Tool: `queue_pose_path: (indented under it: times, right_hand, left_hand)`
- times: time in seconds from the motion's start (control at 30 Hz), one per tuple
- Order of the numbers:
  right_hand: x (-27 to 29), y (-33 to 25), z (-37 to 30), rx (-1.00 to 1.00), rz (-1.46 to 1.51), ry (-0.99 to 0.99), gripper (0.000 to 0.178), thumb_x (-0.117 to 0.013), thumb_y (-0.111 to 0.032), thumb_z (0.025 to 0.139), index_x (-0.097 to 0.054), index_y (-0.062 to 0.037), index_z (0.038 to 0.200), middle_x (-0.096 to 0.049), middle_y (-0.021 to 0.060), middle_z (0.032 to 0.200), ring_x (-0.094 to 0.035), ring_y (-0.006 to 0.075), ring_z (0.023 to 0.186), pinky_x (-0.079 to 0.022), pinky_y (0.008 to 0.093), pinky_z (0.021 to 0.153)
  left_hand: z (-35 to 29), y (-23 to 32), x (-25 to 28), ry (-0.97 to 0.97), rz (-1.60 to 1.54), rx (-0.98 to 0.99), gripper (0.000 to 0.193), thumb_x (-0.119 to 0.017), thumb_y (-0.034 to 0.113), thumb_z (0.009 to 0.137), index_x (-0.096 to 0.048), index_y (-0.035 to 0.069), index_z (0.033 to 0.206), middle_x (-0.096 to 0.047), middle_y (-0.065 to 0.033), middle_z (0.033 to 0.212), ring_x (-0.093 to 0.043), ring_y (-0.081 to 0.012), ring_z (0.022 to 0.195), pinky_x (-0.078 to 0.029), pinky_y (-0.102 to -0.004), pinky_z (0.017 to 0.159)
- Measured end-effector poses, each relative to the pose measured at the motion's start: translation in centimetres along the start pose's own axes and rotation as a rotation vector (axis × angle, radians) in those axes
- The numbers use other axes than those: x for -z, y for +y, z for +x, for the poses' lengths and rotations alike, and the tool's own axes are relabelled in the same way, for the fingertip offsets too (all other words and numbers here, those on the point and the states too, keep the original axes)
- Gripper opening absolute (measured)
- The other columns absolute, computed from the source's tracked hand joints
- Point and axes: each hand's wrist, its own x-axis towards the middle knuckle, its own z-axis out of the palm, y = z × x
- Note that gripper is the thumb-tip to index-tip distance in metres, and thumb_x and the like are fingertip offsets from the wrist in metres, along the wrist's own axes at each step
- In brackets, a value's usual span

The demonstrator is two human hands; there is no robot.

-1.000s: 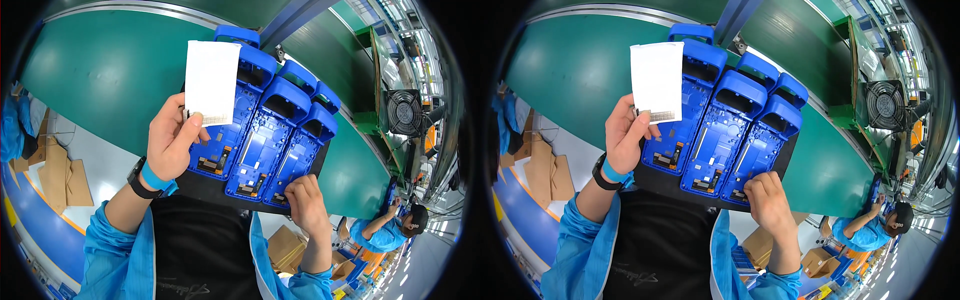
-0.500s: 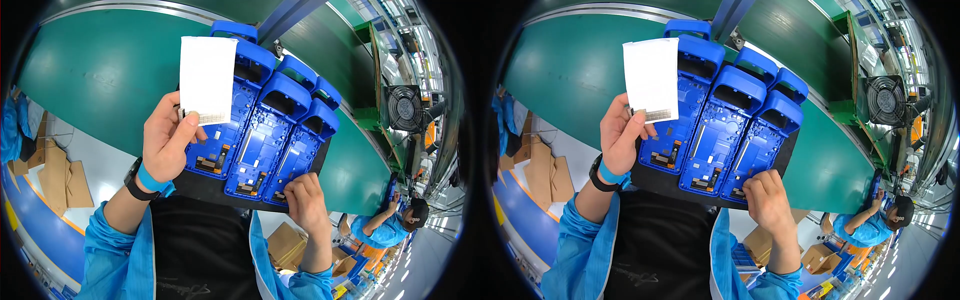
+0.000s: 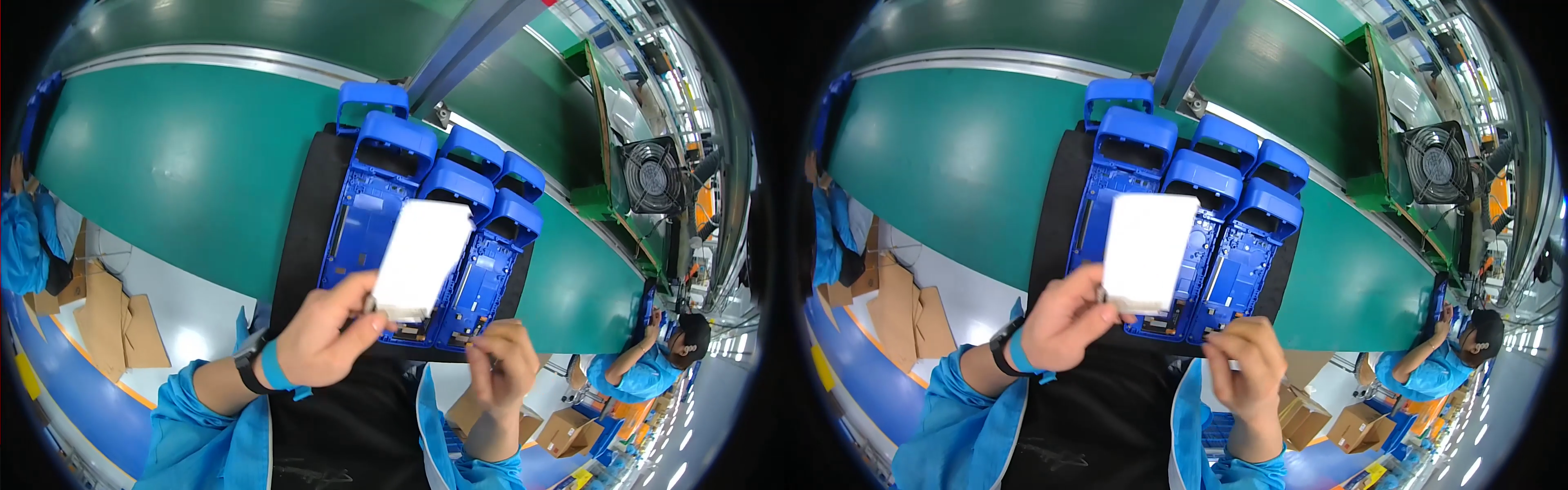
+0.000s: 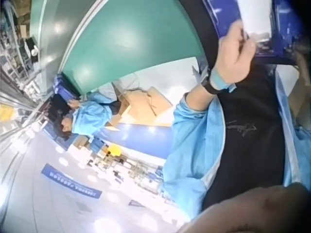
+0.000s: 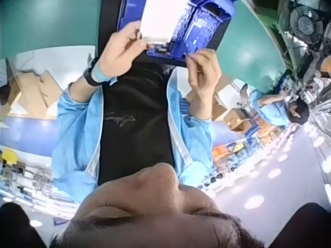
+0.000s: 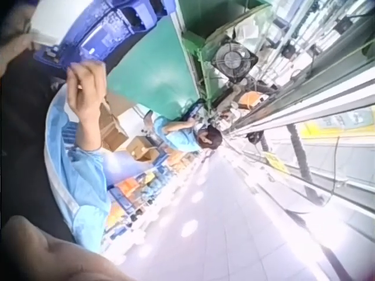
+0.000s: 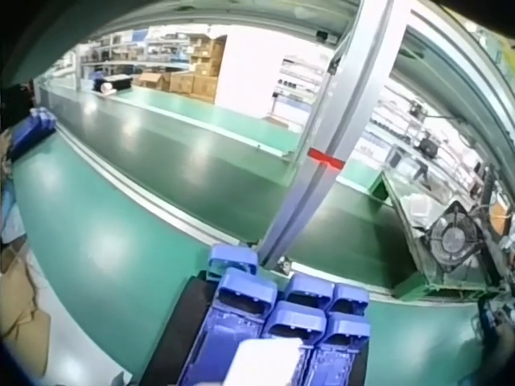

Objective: The person assembles electronic components into blue plastic casings by hand on a production line.

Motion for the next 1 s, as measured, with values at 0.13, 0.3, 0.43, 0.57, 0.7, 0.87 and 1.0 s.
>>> queue_pose_path:
  times: [0.13, 0.3, 0.43, 0.57, 0.7, 0.87, 1.0]
  right_hand:
    - [-2.5, -1.8, 1.5, 0.053, 0.023, -0.039, 0.025, -0.075, 0.010, 0.068, -0.067, -0.0016, 0.088, -0.063, 0.0111, 0.082, -0.061, 0.0259, 0.070, -0.049, 0.0349, 0.064]
    - [-4.5, -2.6, 1.9, 0.117, 0.025, -0.013, 0.025, -0.079, 0.006, 0.070, -0.068, -0.0011, 0.090, -0.064, 0.0099, 0.082, -0.062, 0.0262, 0.069, -0.049, 0.0342, 0.059]
    - [-4.6, -2.6, 1.8, 0.116, 0.015, -0.095, 0.024, -0.079, 0.006, 0.070, -0.068, -0.0006, 0.090, -0.066, 0.0114, 0.086, -0.062, 0.0270, 0.070, -0.050, 0.0344, 0.059]
    - [-4.2, -2.7, 1.4, 0.105, 0.066, -0.100, 0.024, -0.079, 0.007, 0.069, -0.068, -0.0003, 0.089, -0.066, 0.0116, 0.087, -0.062, 0.0269, 0.071, -0.050, 0.0343, 0.059]
    - [-3.7, -2.7, 1.2, 0.097, 0.120, -0.125, 0.026, -0.078, 0.007, 0.069, -0.066, -0.0005, 0.091, -0.065, 0.0114, 0.086, -0.062, 0.0269, 0.071, -0.049, 0.0343, 0.059]
    - [-3.7, -2.7, 0.9, 0.144, -0.006, -0.126, 0.028, -0.077, 0.005, 0.069, -0.063, -0.0008, 0.092, -0.063, 0.0114, 0.086, -0.061, 0.0273, 0.070, -0.049, 0.0349, 0.058]
    - [-4.5, -1.7, 0.8, 0.150, -0.026, -0.135, 0.029, -0.075, 0.006, 0.068, -0.060, -0.0015, 0.093, -0.062, 0.0113, 0.085, -0.059, 0.0285, 0.069, -0.048, 0.0357, 0.058]
  left_hand:
    - [0.0, 0.5, -0.6, -0.152, 0.093, 0.024, 0.037, -0.052, 0.005, 0.099, -0.047, -0.005, 0.135, -0.070, -0.0142, 0.099, -0.066, -0.0184, 0.082, -0.052, -0.0300, 0.074]
    - [0.2, 1.3, -0.5, -0.249, 0.183, -0.009, 0.040, -0.052, 0.005, 0.098, -0.046, -0.007, 0.135, -0.068, -0.0216, 0.097, -0.069, -0.0348, 0.083, -0.053, -0.0377, 0.073]
    - [-0.1, 1.4, -0.1, -0.314, 0.243, -0.023, 0.040, -0.052, 0.005, 0.098, -0.046, -0.007, 0.135, -0.066, -0.0227, 0.093, -0.067, -0.0396, 0.081, -0.052, -0.0405, 0.070]
    - [-0.4, 1.4, -0.2, -0.342, 0.195, -0.034, 0.038, -0.053, 0.003, 0.097, -0.047, -0.007, 0.133, -0.066, -0.0229, 0.093, -0.067, -0.0401, 0.080, -0.052, -0.0413, 0.068]
    - [-0.4, 2.2, -0.3, -0.376, 0.237, -0.006, 0.037, -0.053, 0.002, 0.096, -0.048, -0.006, 0.131, -0.066, -0.0229, 0.092, -0.067, -0.0396, 0.080, -0.052, -0.0413, 0.069]
    - [0.0, 2.7, -0.5, -0.401, 0.329, 0.028, 0.039, -0.052, 0.002, 0.097, -0.048, -0.006, 0.135, -0.071, -0.0154, 0.091, -0.072, -0.0289, 0.082, -0.056, -0.0357, 0.074]
    - [-0.1, 2.1, -0.7, -0.382, 0.318, 0.104, 0.039, -0.053, 0.002, 0.097, -0.048, -0.006, 0.135, -0.071, -0.0147, 0.091, -0.072, -0.0283, 0.082, -0.056, -0.0349, 0.074]
